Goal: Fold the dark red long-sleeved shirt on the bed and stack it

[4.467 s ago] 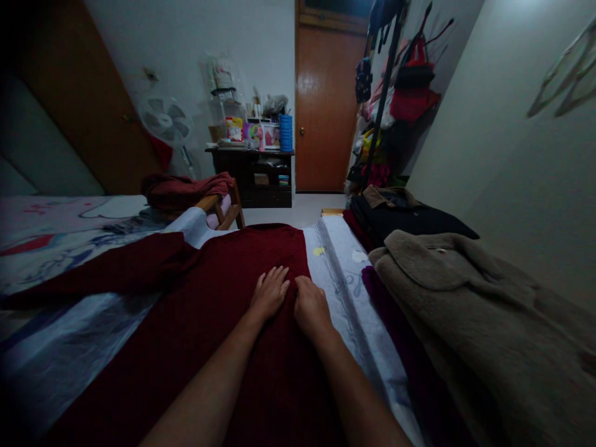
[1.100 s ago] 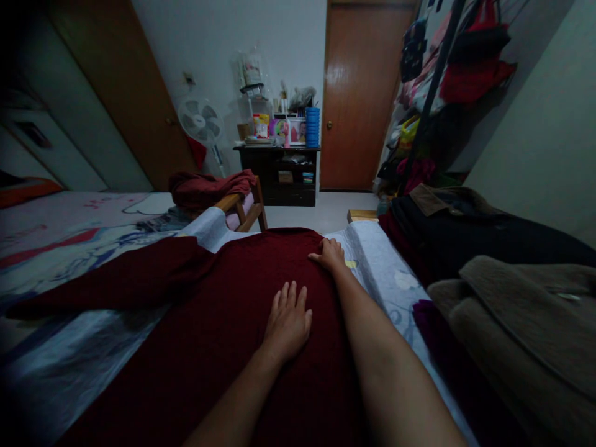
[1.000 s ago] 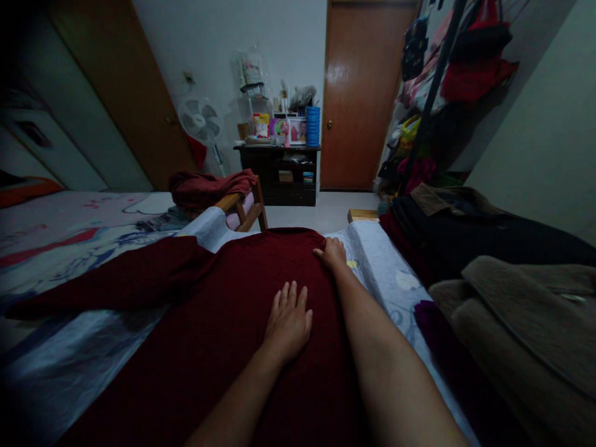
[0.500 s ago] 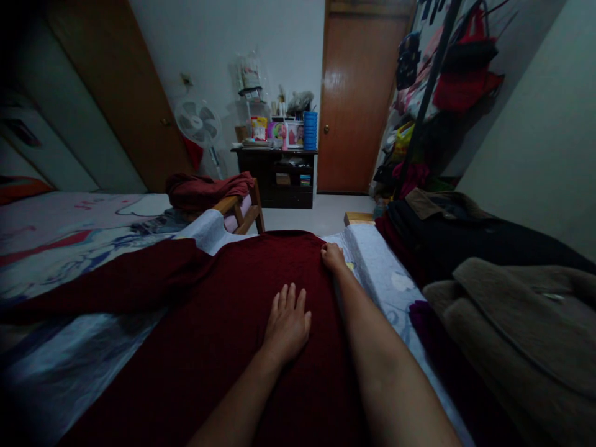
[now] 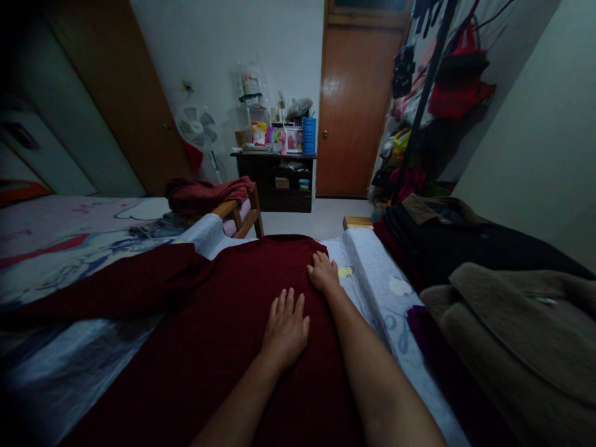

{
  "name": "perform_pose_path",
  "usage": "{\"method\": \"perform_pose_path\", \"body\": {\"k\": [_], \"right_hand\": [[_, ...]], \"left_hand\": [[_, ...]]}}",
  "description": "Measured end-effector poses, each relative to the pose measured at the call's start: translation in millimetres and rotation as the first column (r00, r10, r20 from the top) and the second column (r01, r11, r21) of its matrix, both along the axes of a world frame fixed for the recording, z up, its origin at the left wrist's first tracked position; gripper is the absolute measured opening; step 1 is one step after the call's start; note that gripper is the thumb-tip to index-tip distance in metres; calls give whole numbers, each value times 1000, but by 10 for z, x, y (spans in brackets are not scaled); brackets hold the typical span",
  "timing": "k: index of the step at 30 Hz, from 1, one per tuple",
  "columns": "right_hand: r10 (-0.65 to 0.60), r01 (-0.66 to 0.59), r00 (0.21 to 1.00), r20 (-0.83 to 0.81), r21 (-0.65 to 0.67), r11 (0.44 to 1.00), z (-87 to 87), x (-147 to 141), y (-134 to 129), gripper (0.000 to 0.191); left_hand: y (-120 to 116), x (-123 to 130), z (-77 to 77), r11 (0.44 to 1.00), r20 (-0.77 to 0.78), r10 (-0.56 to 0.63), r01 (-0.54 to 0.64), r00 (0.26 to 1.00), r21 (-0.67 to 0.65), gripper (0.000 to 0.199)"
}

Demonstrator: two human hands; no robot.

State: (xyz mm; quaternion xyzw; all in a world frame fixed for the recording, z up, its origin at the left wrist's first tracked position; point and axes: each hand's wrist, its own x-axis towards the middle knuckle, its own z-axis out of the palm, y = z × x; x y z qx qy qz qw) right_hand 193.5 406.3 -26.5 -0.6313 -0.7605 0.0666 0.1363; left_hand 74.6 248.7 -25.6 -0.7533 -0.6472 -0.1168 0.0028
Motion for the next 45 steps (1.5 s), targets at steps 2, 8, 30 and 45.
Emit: {"method": "perform_pose_path", "body": {"k": [2,8,30,45], "right_hand": [[-12,14,999,33,-70,997,-4,12,48,58],[-71,80,995,74,-131,988,10,60,212,75],[-31,32,998,50,-22,999,6,-92,388,61],[83,-83,997,1,-44,996,124,-72,0,56]], "left_hand": [[0,0,1,1000,-5,3,-3,1000,-6,56],[1,-4,0,1000,-18,1,-1,1000,-19,57],[-4,-7,-12,1000,-6,2,-2,1000,-1,57],[-2,6,28,1000,24,1,-1,1000,-29,58]]}}
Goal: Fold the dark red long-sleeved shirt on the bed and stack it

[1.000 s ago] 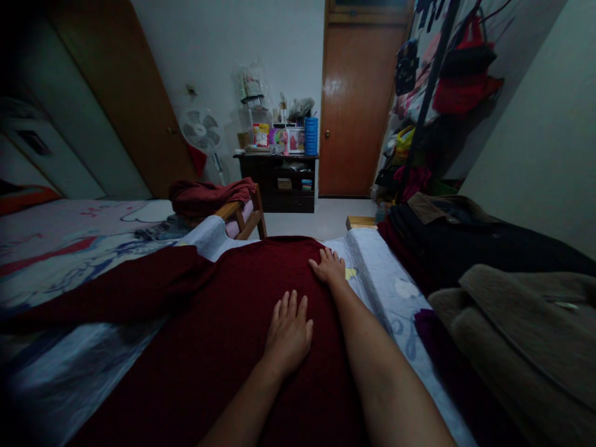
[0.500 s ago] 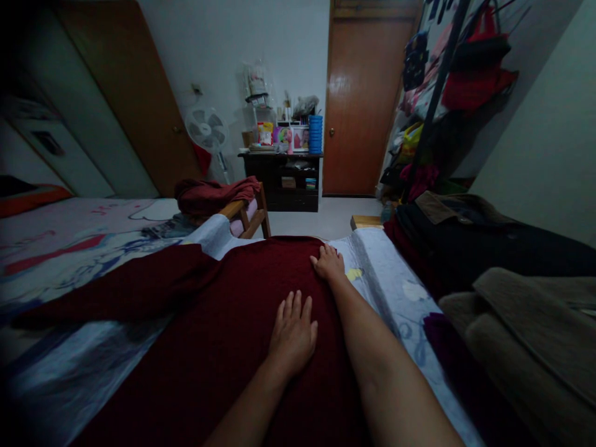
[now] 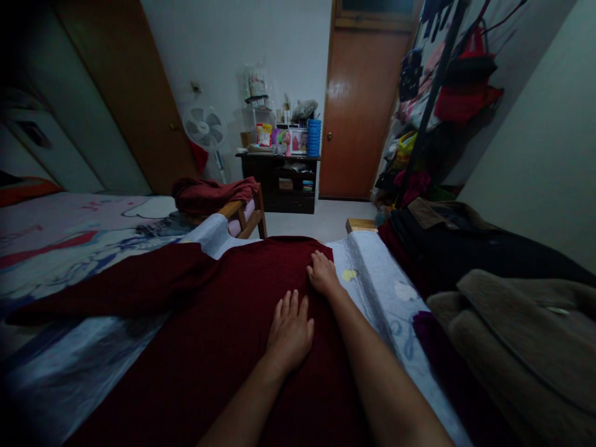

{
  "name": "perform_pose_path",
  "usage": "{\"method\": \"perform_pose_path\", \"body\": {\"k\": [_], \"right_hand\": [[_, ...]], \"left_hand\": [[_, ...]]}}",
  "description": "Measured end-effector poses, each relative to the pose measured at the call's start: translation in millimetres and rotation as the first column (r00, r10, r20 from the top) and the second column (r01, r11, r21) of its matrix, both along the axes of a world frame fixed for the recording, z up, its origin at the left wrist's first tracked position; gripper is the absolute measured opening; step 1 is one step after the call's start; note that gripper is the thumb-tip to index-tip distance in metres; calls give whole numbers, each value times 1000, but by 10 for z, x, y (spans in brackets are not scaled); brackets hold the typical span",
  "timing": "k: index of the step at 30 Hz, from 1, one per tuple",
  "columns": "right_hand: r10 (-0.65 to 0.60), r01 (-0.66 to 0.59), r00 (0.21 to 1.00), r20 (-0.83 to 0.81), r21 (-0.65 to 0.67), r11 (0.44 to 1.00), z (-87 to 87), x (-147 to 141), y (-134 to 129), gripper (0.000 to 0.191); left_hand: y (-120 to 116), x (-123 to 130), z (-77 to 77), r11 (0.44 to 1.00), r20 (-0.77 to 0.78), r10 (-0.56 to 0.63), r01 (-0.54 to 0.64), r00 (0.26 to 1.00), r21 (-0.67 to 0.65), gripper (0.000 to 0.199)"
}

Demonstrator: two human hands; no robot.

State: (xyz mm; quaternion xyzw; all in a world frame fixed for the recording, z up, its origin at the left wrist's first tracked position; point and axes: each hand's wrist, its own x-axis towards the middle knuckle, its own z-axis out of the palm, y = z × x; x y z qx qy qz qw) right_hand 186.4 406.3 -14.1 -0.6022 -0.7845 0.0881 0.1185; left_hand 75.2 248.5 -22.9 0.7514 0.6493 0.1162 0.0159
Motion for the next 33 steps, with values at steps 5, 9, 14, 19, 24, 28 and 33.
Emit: {"method": "perform_pose_path", "body": {"k": [5,9,14,19,24,28,33], "right_hand": [[-21,21,997,76,-5,1000,-102,-119,-225,65],[-47,49,995,84,-21,999,-89,-82,-129,72],[-97,100,991,94,-37,994,-80,-21,65,73],[-122,124,990,63,-18,992,-129,9,173,74],[-132,136,991,-40,134,982,-96,35,77,60],[-91,104,993,-74,192,976,35,4,-163,43],[-94,95,996,-13,69,993,62,-60,-453,43]], "left_hand": [[6,-4,-15,1000,3,8,-8,1000,6,59],[-3,-1,-9,999,13,31,-31,999,12,58],[-2,7,-39,998,14,66,-66,998,8,58],[9,7,-49,997,13,71,-71,997,-2,59],[3,9,-6,997,19,70,-70,997,-14,59],[-4,7,23,999,11,52,-52,999,7,59],[0,-3,0,997,11,52,-53,999,50,62]]}}
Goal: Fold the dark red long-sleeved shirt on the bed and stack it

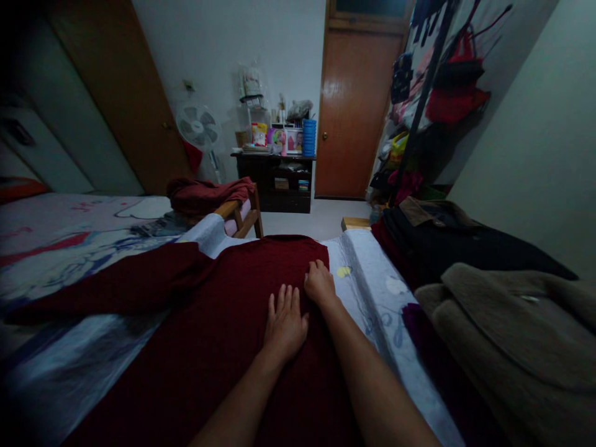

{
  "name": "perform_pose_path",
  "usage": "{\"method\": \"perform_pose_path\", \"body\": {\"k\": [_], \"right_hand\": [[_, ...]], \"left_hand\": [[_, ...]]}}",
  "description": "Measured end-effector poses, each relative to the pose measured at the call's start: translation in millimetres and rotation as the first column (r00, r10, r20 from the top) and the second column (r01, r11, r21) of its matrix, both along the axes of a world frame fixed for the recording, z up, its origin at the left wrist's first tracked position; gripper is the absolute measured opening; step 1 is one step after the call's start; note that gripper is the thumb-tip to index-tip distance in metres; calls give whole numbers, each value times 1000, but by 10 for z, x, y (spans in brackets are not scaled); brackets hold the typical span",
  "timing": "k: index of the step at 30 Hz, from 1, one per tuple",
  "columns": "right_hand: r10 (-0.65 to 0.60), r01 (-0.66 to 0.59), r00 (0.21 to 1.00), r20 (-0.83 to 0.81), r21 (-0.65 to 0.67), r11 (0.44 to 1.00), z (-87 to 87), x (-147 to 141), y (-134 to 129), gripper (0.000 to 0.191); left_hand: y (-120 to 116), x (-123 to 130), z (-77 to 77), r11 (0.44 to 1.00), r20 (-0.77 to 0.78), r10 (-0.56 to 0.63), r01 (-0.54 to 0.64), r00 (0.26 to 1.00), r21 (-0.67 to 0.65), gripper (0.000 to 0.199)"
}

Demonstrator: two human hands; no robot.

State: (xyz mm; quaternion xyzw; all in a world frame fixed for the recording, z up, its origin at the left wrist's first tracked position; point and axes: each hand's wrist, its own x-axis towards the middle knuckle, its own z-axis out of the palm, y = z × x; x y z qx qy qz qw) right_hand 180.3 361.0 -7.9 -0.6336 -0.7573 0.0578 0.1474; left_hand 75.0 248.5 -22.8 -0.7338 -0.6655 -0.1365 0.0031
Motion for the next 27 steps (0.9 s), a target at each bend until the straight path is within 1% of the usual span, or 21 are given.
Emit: {"method": "perform_pose_path", "body": {"k": [5,9,12,15,23,25,27], "right_hand": [[11,-6,998,66,-83,997,-147,-2,-90,56],[-1,7,998,61,-105,994,-166,19,-53,64],[-5,11,998,57,-110,994,-152,47,14,69],[-33,41,998,61,-132,990,-154,85,118,73],[-130,133,991,36,-145,980,-189,156,423,76],[-148,150,989,27,-133,980,-201,155,447,76],[-172,172,985,3,-81,982,-211,159,445,74]], "left_hand": [[-10,-9,-10,1000,0,14,-14,1000,-14,60],[-20,-8,30,999,-9,10,-11,1000,-42,59],[-19,-4,44,998,-18,18,-19,1000,-59,59],[-12,-5,32,998,-17,13,-13,1000,-58,59],[1,-11,-6,998,-13,9,-10,1000,-57,60],[2,-9,-11,998,-18,9,-10,1000,-55,60],[3,-4,-11,998,-24,12,-14,1000,-60,60]]}}
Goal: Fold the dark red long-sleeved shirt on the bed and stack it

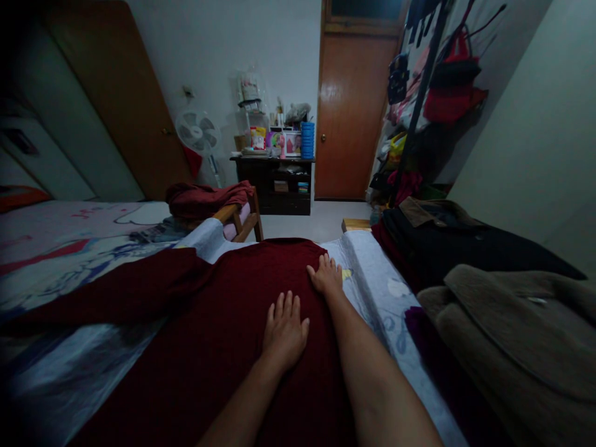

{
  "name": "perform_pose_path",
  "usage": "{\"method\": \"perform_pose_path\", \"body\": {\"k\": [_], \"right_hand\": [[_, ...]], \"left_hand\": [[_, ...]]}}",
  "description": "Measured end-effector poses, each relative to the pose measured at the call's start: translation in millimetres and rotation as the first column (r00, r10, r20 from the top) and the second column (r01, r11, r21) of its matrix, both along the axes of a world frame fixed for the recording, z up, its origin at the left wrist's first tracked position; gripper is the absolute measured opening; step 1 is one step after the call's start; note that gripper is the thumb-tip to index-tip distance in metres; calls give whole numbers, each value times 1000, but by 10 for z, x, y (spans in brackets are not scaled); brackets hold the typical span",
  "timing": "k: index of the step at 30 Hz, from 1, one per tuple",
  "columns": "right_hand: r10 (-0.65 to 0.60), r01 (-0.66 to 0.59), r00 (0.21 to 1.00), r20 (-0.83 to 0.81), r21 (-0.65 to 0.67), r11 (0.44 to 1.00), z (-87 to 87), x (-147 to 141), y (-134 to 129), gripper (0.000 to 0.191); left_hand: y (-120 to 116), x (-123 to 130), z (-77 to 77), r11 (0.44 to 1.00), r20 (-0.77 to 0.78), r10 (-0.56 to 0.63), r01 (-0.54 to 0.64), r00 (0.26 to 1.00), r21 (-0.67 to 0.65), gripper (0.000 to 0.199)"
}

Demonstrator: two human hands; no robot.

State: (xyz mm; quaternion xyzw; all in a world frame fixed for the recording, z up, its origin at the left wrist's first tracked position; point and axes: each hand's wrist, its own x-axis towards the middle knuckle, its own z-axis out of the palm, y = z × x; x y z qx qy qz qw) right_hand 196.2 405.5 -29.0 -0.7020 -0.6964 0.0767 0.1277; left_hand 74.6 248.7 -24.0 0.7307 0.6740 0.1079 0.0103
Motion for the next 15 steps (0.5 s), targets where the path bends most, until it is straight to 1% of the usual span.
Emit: {"method": "perform_pose_path", "body": {"k": [4,7,11,13,15], "right_hand": [[-81,98,992,-102,167,981,29,54,-63,58],[-61,102,983,-172,241,965,104,101,-161,48],[96,-25,958,-271,253,967,194,70,-402,49],[187,-111,933,-308,249,962,195,28,-579,51],[260,-188,913,-314,241,952,156,0,-783,53]], "left_hand": [[-3,14,21,1000,-7,4,-4,1000,-18,60],[-9,17,54,1000,-8,3,-3,1000,-28,61],[-17,12,105,998,-4,-4,4,1000,-60,62],[-19,7,125,997,1,-11,11,1000,-71,62],[-21,0,135,997,9,-15,16,1000,-81,61]]}}
